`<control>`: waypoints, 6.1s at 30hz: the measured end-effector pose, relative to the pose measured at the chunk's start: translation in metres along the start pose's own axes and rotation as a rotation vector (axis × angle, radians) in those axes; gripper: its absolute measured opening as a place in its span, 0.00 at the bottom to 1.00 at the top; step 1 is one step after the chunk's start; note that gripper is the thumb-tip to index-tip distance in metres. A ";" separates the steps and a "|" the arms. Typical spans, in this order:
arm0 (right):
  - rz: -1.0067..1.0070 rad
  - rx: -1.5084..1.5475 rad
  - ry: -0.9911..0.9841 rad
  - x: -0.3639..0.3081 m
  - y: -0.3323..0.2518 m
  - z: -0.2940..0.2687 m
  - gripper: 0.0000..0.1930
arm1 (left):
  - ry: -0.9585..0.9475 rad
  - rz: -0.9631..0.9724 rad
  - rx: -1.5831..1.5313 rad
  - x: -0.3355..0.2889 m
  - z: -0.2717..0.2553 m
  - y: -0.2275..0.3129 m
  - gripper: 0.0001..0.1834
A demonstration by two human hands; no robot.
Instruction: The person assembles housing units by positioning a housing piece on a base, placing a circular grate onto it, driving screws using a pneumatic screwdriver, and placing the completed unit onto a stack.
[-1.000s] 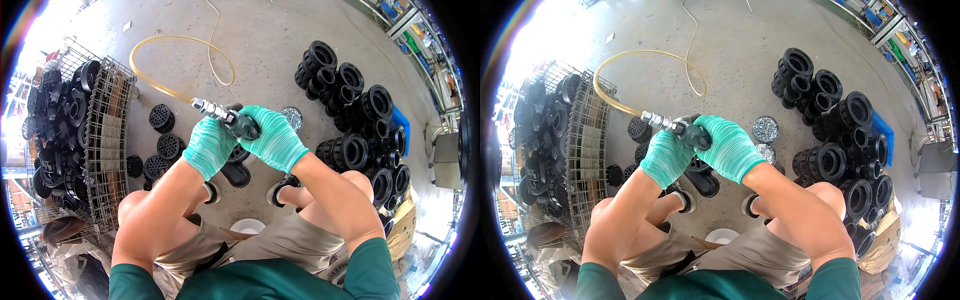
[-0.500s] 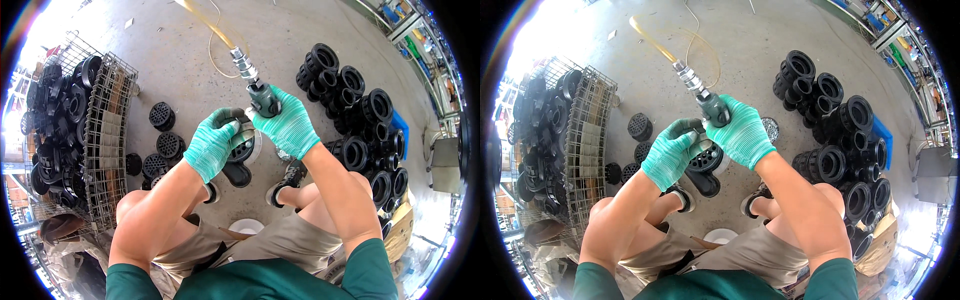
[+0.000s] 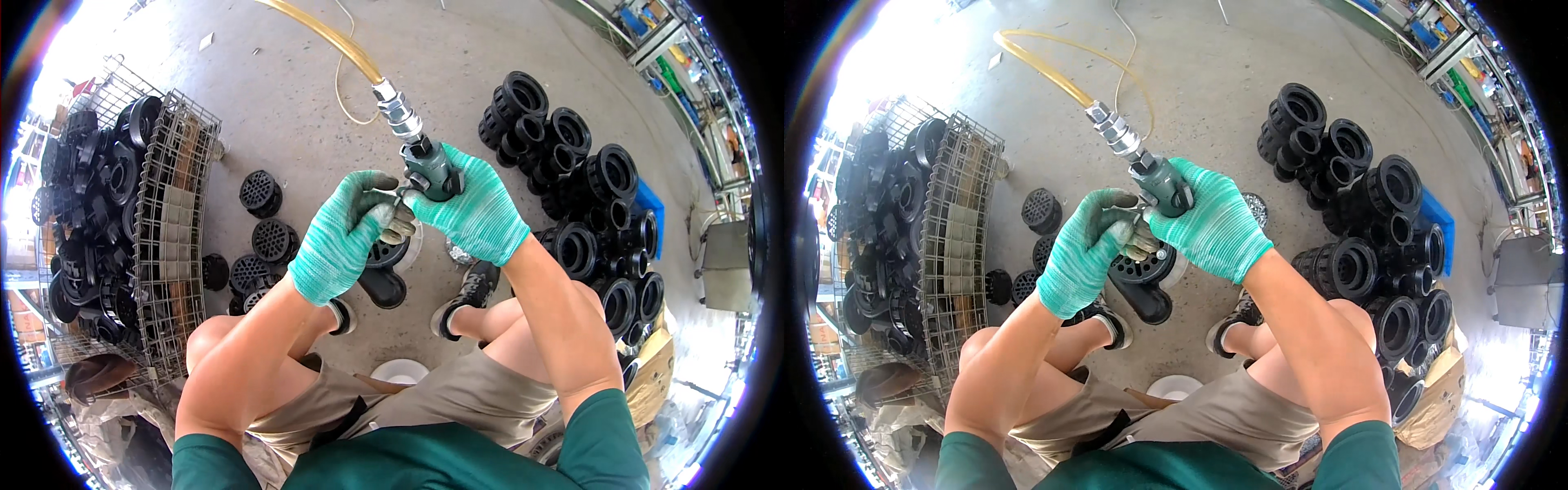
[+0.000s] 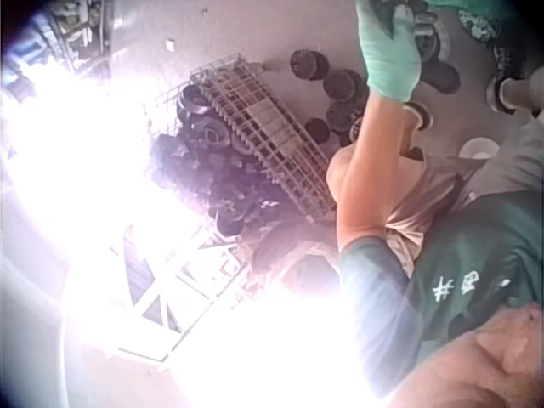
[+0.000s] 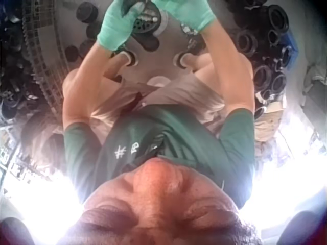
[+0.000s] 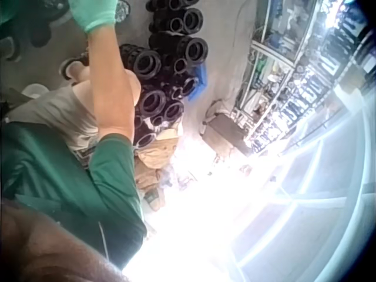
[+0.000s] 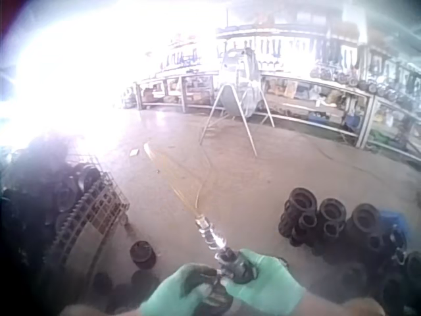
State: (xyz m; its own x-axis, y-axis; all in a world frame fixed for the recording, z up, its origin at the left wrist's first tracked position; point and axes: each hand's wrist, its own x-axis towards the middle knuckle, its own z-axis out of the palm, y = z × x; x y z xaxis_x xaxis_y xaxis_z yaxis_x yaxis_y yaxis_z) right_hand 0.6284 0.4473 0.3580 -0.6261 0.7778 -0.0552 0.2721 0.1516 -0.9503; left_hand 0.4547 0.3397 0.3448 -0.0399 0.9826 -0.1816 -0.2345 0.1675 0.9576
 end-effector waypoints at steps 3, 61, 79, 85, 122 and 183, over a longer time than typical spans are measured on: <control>-0.044 -0.052 -0.022 -0.003 -0.004 -0.002 0.18 | -0.018 0.020 0.090 0.000 -0.001 -0.001 0.16; 0.269 0.422 -0.133 -0.010 0.002 0.002 0.15 | 0.054 0.131 0.280 0.003 -0.001 -0.008 0.12; 0.146 0.709 0.097 -0.002 -0.001 0.005 0.13 | 0.153 -0.103 0.185 0.001 -0.020 -0.005 0.17; 0.040 1.136 0.354 0.019 -0.019 -0.030 0.11 | 0.167 -0.155 0.086 -0.007 -0.040 -0.015 0.18; 0.069 0.978 0.224 0.026 0.013 0.050 0.12 | 0.079 -0.029 0.954 -0.010 -0.075 -0.089 0.12; -0.187 0.327 -0.358 0.015 0.000 0.116 0.14 | -0.060 0.106 0.275 0.016 -0.125 -0.218 0.42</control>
State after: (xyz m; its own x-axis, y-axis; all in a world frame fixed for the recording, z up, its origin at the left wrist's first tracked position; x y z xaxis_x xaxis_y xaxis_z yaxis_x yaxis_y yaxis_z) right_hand 0.5342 0.3881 0.3218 -0.8686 0.4893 0.0776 -0.0750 0.0249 -0.9969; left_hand 0.3836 0.3089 0.1048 0.0094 0.9974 -0.0720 0.0396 0.0716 0.9966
